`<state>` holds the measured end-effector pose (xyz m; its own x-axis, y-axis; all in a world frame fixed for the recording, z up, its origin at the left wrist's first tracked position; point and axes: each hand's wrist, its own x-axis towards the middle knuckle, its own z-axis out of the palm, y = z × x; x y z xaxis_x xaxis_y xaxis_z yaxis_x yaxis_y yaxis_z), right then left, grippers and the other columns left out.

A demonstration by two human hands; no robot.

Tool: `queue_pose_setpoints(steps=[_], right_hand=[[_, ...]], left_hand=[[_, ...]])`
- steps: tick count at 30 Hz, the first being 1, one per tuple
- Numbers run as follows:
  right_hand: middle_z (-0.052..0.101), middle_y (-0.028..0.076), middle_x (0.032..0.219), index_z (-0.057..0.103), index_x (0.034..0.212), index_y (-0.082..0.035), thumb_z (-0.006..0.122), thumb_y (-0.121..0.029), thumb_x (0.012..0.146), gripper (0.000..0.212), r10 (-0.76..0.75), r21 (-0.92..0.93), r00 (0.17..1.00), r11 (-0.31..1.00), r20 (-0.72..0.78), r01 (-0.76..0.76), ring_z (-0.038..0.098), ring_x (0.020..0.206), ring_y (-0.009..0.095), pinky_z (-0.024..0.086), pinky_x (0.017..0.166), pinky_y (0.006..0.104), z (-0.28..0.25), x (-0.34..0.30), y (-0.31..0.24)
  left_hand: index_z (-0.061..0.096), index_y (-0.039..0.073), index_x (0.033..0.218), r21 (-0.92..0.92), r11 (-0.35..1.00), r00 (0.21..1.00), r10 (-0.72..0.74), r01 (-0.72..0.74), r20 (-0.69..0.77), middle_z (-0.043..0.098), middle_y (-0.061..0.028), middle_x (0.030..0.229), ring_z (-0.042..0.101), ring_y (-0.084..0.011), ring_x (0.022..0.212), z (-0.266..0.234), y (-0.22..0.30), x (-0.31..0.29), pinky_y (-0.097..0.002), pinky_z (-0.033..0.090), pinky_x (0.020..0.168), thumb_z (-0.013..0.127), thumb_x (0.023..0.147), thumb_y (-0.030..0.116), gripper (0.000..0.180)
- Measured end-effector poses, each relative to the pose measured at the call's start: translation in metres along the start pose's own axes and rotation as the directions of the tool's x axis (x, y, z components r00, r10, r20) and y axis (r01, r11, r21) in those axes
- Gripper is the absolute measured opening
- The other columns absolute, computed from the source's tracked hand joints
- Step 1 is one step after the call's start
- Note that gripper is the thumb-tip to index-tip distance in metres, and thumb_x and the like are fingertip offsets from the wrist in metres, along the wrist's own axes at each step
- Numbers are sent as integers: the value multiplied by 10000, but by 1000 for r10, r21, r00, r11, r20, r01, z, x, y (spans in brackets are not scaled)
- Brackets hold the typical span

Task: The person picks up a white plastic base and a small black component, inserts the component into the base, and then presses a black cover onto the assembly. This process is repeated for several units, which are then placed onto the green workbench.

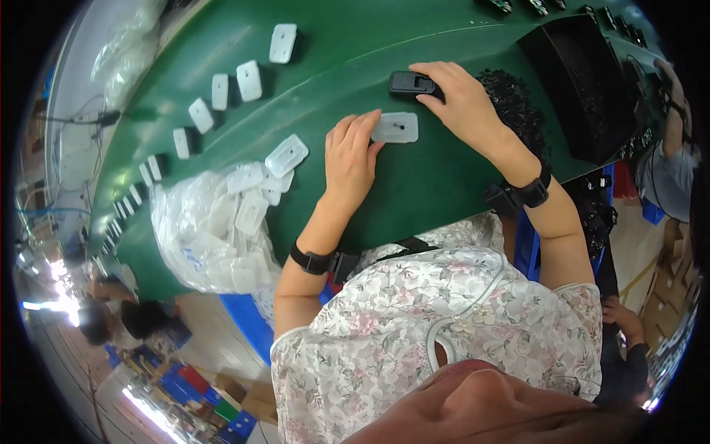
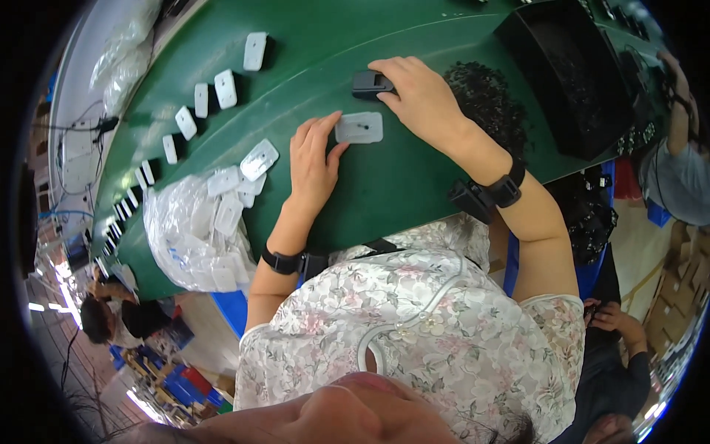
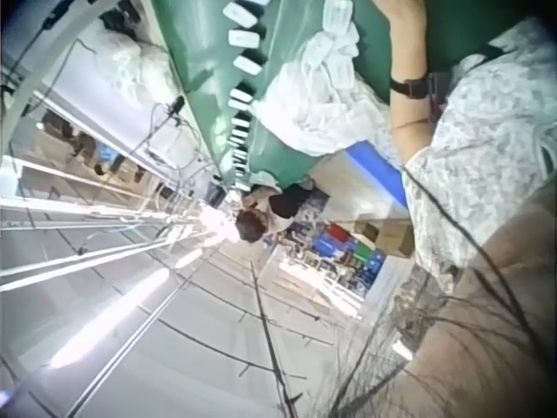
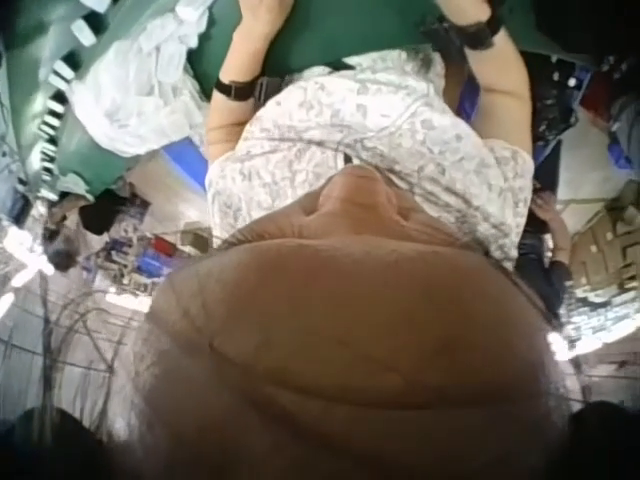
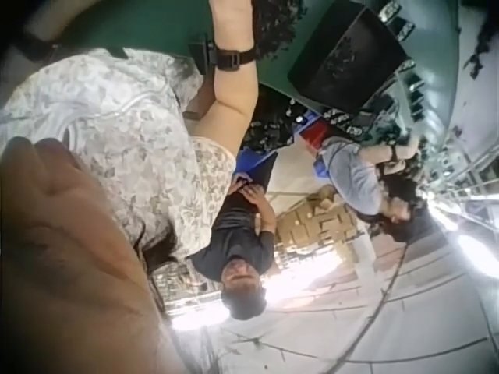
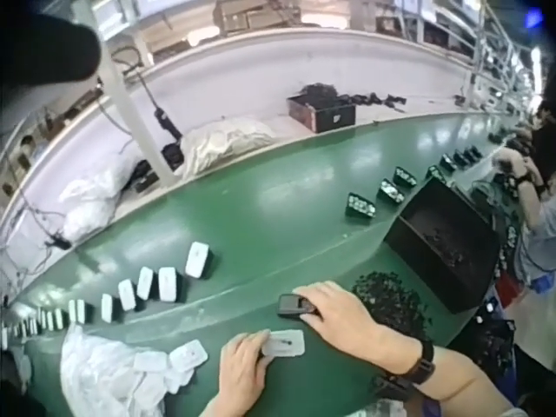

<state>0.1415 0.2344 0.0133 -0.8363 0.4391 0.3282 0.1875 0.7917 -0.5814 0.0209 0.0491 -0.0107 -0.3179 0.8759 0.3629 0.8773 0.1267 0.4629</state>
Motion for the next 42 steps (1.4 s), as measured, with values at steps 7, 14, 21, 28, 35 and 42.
queue_pose_setpoints(steps=[7,14,21,28,35,42], right_hand=[[632,94,1094,606,1103,-39,701,-67,738,379,-140,82,983,988,122,130,588,998,287,496,841,361,10,-20,-29],[628,76,1106,603,1123,-58,693,-62,745,389,-174,-34,974,983,148,181,594,977,262,502,823,344,15,-27,-31],[633,84,1096,611,1137,-57,693,-84,755,391,-159,-7,980,987,122,161,597,957,264,500,817,333,14,-26,-24],[618,76,1104,556,1269,-91,661,-105,838,444,-27,508,965,854,261,-113,596,914,175,479,820,284,11,3,-1],[606,101,1071,532,1279,-80,671,-136,844,460,-22,374,983,926,180,-47,595,859,186,487,758,281,4,-1,-13],[635,82,1024,541,1263,-66,653,-182,877,418,88,325,988,945,-130,-42,602,845,172,485,737,275,0,22,1]], left_hand=[[536,67,1261,-312,949,988,-91,49,-122,559,-125,1268,538,-307,1147,-4,-7,-6,-385,444,937,521,749,-141,553],[587,79,1231,-51,998,1000,27,-26,5,557,-77,1306,525,-274,1204,3,-10,-13,-371,421,961,458,746,-95,531],[566,56,1236,23,999,999,46,-46,3,553,-93,1296,539,-258,1164,3,2,-10,-386,431,946,636,725,7,517],[605,35,1136,-164,973,984,-171,161,-53,638,-157,1024,604,-304,928,10,-10,22,-373,495,789,696,740,90,410],[631,-4,1083,-519,769,921,-374,374,109,668,-159,812,633,-245,657,-4,3,23,-320,502,622,675,817,109,293],[656,-38,1017,-674,571,861,-466,469,205,655,-55,694,572,-72,553,-1,-19,79,-222,454,504,632,867,119,219]])
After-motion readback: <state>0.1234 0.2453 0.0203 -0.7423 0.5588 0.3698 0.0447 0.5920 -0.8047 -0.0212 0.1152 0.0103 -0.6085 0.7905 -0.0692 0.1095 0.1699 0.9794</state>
